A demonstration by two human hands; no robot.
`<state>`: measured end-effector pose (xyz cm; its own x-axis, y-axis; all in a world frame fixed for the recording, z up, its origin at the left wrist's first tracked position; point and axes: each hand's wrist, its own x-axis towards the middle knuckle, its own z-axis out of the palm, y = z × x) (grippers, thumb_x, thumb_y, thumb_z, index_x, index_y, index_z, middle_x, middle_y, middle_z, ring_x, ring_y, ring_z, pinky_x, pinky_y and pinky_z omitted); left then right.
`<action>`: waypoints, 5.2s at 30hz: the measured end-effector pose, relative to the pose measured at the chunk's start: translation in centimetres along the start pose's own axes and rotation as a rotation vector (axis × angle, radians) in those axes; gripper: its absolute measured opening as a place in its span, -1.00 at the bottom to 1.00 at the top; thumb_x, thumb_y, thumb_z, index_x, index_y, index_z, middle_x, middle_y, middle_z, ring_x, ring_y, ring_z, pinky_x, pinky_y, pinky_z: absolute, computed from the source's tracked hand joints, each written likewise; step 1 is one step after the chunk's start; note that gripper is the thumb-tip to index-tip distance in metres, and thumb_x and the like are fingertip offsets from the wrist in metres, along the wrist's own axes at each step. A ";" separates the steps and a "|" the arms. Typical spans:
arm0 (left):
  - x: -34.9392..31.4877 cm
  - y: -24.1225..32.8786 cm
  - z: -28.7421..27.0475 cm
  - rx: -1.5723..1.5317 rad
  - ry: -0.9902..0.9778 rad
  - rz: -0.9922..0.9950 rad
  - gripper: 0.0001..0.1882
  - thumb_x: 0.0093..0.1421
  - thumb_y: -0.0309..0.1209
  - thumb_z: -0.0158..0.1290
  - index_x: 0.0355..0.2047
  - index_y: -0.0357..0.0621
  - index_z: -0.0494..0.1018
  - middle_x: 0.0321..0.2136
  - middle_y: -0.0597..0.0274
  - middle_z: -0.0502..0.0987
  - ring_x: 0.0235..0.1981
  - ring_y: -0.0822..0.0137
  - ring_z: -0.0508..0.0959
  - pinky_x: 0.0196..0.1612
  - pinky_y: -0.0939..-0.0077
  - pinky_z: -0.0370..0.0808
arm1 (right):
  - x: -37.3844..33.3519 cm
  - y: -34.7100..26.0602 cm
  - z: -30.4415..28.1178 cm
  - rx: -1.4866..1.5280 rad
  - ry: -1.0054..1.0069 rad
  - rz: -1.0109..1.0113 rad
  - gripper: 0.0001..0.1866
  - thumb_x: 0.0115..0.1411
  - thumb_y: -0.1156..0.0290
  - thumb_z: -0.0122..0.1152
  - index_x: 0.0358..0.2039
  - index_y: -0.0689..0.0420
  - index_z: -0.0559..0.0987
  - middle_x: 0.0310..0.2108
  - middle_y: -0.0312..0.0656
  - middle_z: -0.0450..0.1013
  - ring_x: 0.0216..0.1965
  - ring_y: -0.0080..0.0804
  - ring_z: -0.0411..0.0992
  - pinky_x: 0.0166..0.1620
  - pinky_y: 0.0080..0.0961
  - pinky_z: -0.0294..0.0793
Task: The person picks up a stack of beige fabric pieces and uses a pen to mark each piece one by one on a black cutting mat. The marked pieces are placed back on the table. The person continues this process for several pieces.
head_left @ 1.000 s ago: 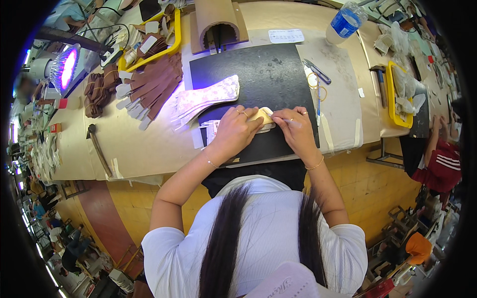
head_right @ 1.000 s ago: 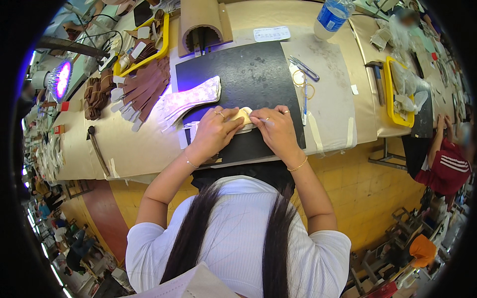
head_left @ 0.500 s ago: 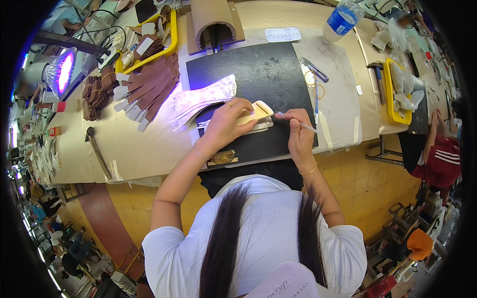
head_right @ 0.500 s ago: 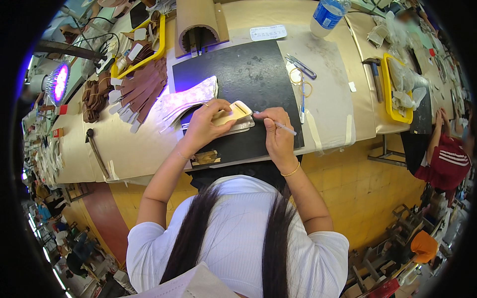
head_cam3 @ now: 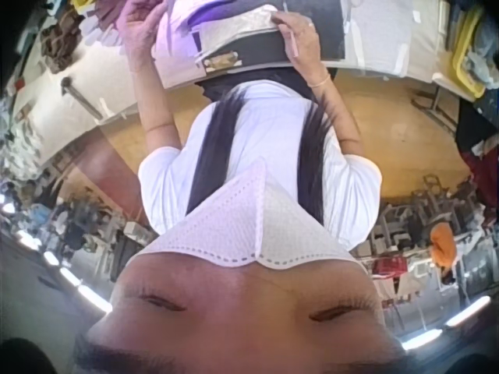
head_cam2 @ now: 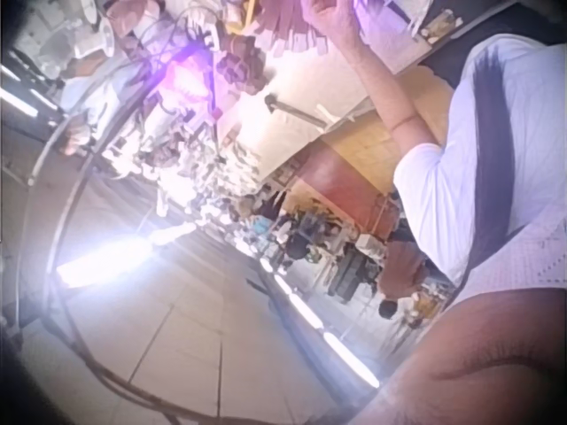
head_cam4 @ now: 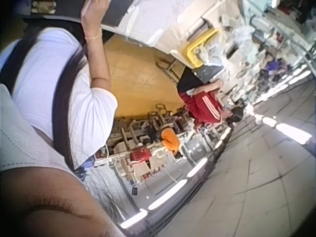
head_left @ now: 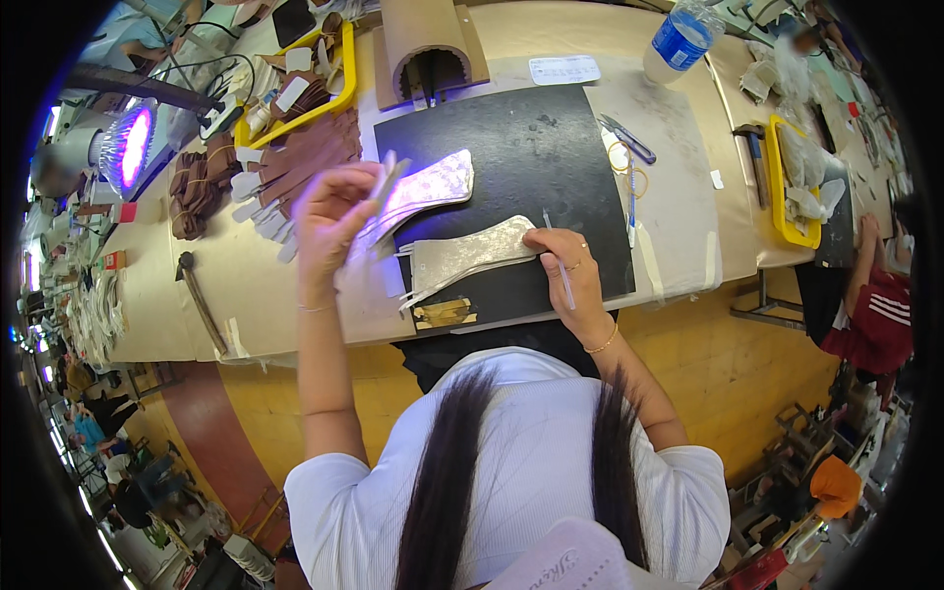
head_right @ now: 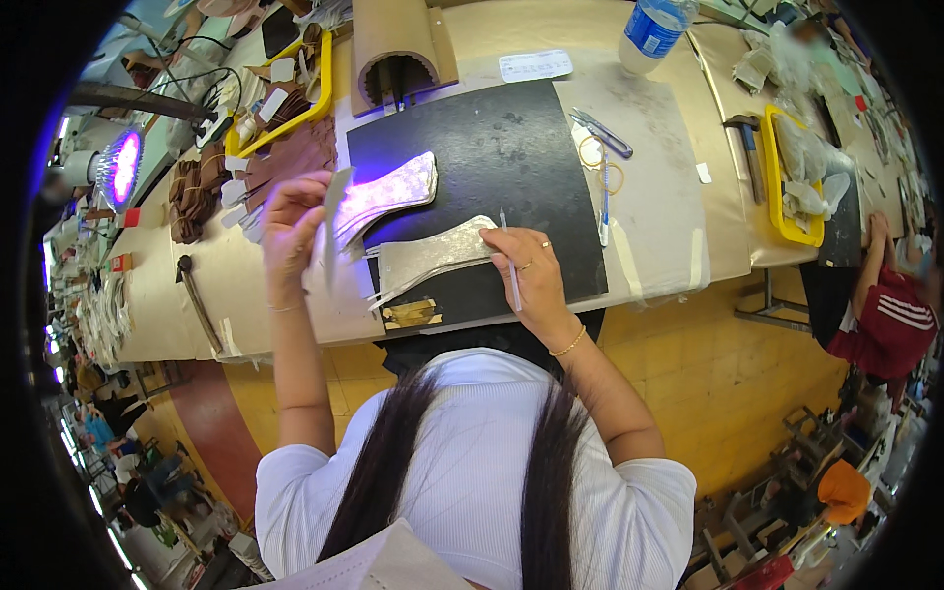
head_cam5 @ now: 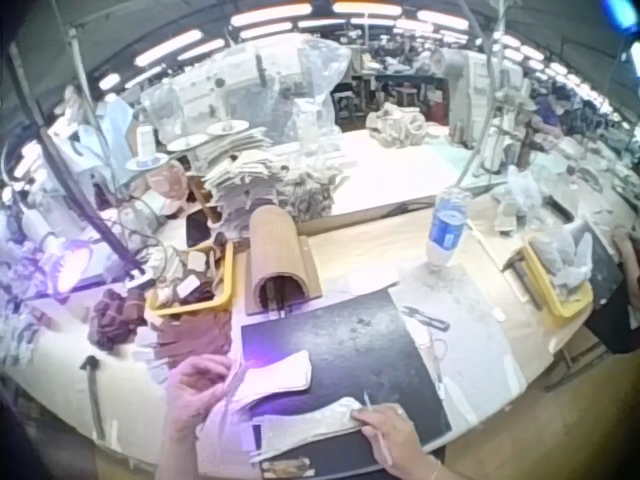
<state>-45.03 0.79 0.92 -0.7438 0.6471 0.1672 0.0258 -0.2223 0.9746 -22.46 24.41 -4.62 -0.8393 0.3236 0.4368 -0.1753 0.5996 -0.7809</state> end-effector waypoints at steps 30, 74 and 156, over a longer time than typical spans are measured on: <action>-3.8 -5.9 10.7 1.108 -0.331 0.412 -0.78 0.11 -0.35 0.28 -0.23 -0.13 0.64 -0.03 0.14 0.59 -0.10 0.16 0.51 -0.05 0.27 0.45 | -0.1 0.5 -0.2 0.171 0.099 0.211 -0.80 0.48 0.38 -0.02 -0.05 0.19 0.51 -0.21 -0.07 0.46 -0.23 -0.24 0.60 -0.13 -0.40 0.54; -4.3 -3.7 11.5 1.013 -0.353 0.414 -0.77 0.11 -0.46 0.27 -0.21 -0.12 0.54 -0.19 0.10 0.53 -0.29 0.10 0.59 -0.20 0.24 0.54 | 0.5 -0.1 1.2 0.235 0.119 0.180 -0.79 0.35 0.58 0.15 -0.03 0.12 0.54 -0.14 -0.08 0.42 -0.22 -0.24 0.56 -0.15 -0.43 0.62; -1.7 -4.0 9.7 0.551 -0.182 -0.115 -0.72 0.09 -0.49 0.32 -0.17 -0.20 0.55 -0.14 0.19 0.58 -0.13 0.31 0.59 -0.03 0.49 0.54 | 0.5 0.5 -0.6 0.220 0.181 0.142 -0.82 0.44 0.36 0.06 -0.14 0.17 0.56 -0.21 -0.13 0.52 -0.20 -0.17 0.51 -0.11 -0.34 0.49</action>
<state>-37.34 7.67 -1.86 -0.6370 0.7702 0.0310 0.3306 0.2367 0.9136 -22.70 25.29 -4.54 -0.7615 0.5299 0.3731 -0.1861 0.3727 -0.9091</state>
